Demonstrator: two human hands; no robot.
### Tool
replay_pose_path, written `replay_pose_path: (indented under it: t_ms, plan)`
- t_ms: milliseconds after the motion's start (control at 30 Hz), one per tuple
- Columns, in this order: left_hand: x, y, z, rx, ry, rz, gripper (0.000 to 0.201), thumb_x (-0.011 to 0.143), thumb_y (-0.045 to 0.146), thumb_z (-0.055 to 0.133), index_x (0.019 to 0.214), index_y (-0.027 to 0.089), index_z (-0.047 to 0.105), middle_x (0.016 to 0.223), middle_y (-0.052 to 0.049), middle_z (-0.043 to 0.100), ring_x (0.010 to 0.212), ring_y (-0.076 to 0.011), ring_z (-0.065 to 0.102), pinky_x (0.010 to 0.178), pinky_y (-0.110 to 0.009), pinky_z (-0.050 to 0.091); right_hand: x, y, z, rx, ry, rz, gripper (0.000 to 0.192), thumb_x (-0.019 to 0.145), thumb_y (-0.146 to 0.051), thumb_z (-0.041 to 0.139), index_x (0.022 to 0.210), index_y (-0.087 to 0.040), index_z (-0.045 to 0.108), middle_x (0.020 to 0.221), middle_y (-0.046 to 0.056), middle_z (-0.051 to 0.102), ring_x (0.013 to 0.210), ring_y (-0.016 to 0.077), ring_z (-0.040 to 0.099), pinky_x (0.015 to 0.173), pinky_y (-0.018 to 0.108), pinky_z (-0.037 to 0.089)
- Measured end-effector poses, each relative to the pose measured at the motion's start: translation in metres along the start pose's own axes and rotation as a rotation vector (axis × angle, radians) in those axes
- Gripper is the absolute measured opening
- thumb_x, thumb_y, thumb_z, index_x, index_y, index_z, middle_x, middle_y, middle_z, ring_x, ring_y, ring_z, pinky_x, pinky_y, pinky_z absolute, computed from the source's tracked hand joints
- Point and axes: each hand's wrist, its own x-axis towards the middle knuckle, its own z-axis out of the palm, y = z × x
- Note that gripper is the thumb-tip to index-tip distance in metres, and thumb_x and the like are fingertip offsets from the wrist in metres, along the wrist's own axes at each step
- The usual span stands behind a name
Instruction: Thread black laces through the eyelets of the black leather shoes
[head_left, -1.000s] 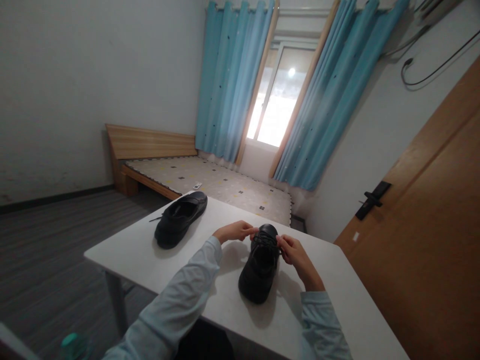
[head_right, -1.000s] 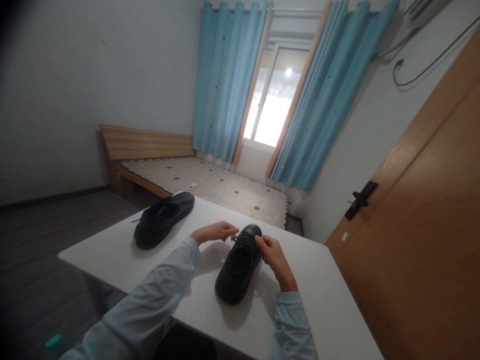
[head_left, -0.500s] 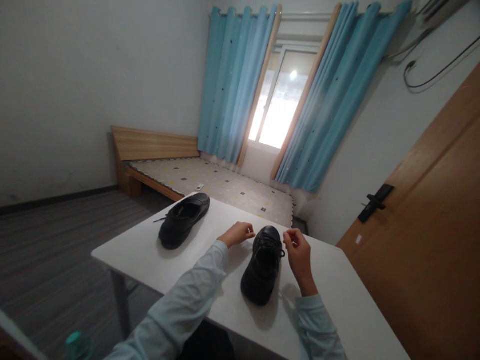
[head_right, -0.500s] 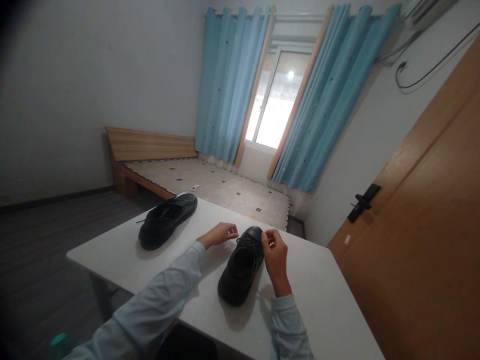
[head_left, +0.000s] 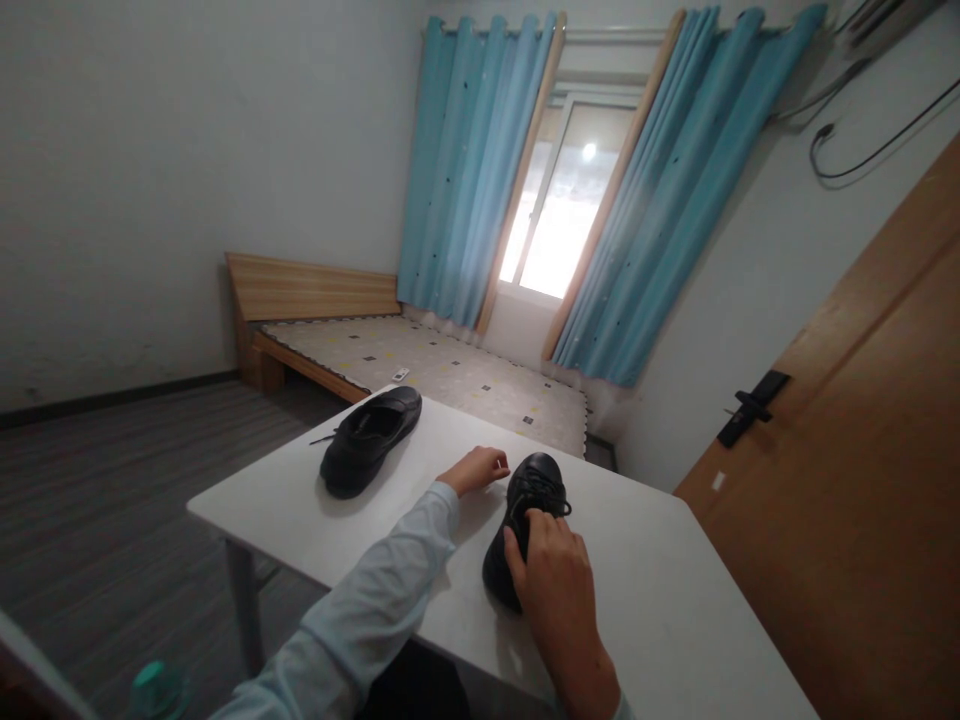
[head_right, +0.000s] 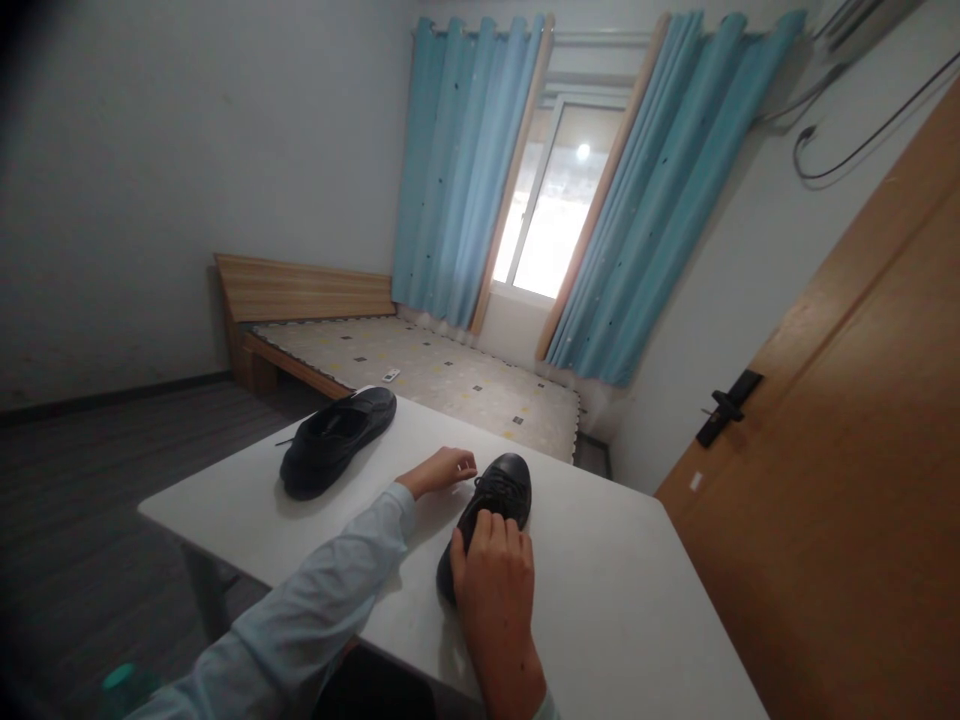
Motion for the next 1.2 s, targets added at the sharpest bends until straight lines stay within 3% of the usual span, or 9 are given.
replay_pose_path:
  t_ms: [200, 400, 600, 833, 1200]
  plan:
    - [-0.002, 0.001, -0.002, -0.017, -0.020, 0.009, 0.021, 0.081, 0.023, 0.051, 0.087, 0.015, 0.069, 0.082, -0.006, 0.071, 0.071, -0.0146, 0.063, 0.068, -0.022, 0.044, -0.014, 0.001, 0.009, -0.053, -0.100, 0.011, 0.019, 0.086, -0.039, 0.050, 0.081, -0.022, 0.057, 0.077, 0.010, 0.060, 0.074, 0.0266, 0.053, 0.066, 0.039, 0.037]
    - [-0.002, 0.001, -0.003, -0.025, -0.015, 0.019, 0.021, 0.081, 0.021, 0.049, 0.085, 0.015, 0.069, 0.079, -0.007, 0.070, 0.070, -0.0148, 0.062, 0.067, -0.022, 0.044, -0.011, 0.008, -0.003, 0.089, -0.146, 0.041, 0.012, 0.083, -0.029, 0.055, 0.072, -0.023, 0.058, 0.075, 0.007, 0.063, 0.075, 0.0255, 0.054, 0.068, 0.038, 0.037]
    - [-0.002, -0.001, -0.003, -0.019, -0.014, 0.013, 0.021, 0.081, 0.021, 0.050, 0.086, 0.016, 0.069, 0.079, -0.006, 0.070, 0.071, -0.0151, 0.063, 0.068, -0.022, 0.045, -0.004, 0.033, -0.017, 0.215, -0.172, 0.075, 0.015, 0.082, -0.026, 0.054, 0.068, -0.022, 0.059, 0.071, 0.006, 0.060, 0.072, 0.0235, 0.054, 0.062, 0.033, 0.039]
    - [-0.003, 0.001, -0.005, -0.015, -0.016, 0.010, 0.021, 0.080, 0.019, 0.050, 0.087, 0.015, 0.069, 0.080, -0.006, 0.070, 0.072, -0.0151, 0.063, 0.069, -0.022, 0.045, 0.010, 0.083, -0.025, 0.229, -0.160, 0.121, 0.018, 0.083, -0.031, 0.051, 0.075, -0.021, 0.064, 0.077, 0.007, 0.060, 0.077, 0.0234, 0.055, 0.068, 0.033, 0.041]
    - [-0.006, 0.003, -0.008, -0.013, -0.008, 0.004, 0.018, 0.080, 0.021, 0.053, 0.088, 0.016, 0.069, 0.086, -0.006, 0.070, 0.077, -0.0153, 0.063, 0.072, -0.022, 0.045, 0.006, 0.199, -0.004, 0.016, -0.016, 0.220, 0.040, 0.081, -0.047, 0.043, 0.075, -0.016, 0.067, 0.080, 0.013, 0.063, 0.077, 0.0265, 0.057, 0.069, 0.038, 0.044]
